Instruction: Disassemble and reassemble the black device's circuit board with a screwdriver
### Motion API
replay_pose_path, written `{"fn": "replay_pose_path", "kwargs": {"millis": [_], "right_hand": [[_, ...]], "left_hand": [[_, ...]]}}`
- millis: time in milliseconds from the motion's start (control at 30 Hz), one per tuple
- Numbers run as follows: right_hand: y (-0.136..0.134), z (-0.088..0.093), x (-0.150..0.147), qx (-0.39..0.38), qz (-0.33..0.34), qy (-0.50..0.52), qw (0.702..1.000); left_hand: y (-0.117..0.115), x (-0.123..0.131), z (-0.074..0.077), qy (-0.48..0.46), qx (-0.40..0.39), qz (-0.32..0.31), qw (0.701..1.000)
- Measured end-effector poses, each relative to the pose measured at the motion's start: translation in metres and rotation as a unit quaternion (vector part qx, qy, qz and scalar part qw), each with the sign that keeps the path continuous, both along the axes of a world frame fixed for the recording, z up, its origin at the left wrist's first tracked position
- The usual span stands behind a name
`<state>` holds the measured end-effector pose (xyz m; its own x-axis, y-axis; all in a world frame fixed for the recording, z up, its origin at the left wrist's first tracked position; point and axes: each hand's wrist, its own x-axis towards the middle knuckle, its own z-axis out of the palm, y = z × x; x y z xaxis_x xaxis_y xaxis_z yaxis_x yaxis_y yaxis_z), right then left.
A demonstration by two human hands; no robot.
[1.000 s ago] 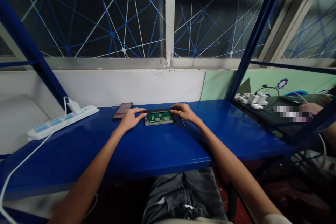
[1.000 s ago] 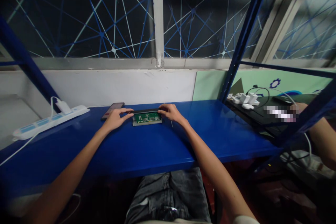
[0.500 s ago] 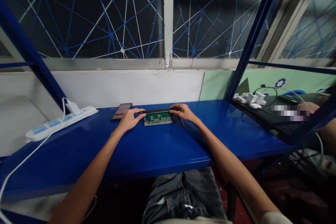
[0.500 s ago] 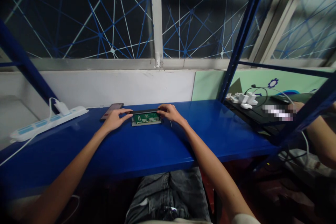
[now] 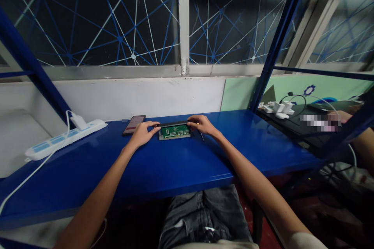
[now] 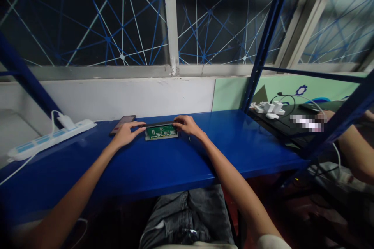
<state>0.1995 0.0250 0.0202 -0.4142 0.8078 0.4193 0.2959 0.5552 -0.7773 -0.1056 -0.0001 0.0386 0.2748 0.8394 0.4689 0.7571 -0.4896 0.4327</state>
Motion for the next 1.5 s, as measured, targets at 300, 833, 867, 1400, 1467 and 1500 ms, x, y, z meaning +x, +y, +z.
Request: {"fn": "replay_pose_path", "kwargs": {"millis": [300, 833, 867, 1400, 1467, 1500], "right_hand": [[-0.008, 0.007, 0.001, -0.017, 0.013, 0.005, 1.000], [-0.010, 0.010, 0.003, 0.050, -0.013, -0.043, 0.998], [-0.010, 0.010, 0.003, 0.042, -0.012, -0.038, 0.998], [-0.004, 0.002, 0.001, 0.014, -0.019, -0.006, 1.000], [-0.004, 0.002, 0.001, 0.010, -0.016, -0.005, 1.000], [-0.005, 0.002, 0.001, 0.006, -0.013, -0.003, 1.000]], "left_hand": [[0.002, -0.003, -0.001, 0.008, -0.007, -0.006, 1.000], [0.001, 0.000, -0.001, 0.000, 0.011, 0.000, 1.000], [0.001, 0.000, -0.001, 0.002, 0.011, 0.000, 1.000], [0.002, -0.001, -0.003, -0.011, 0.056, -0.011, 0.998], [0.000, 0.000, -0.002, -0.012, 0.058, -0.011, 0.998], [0.000, 0.000, -0.001, -0.012, 0.058, -0.011, 0.998]]}}
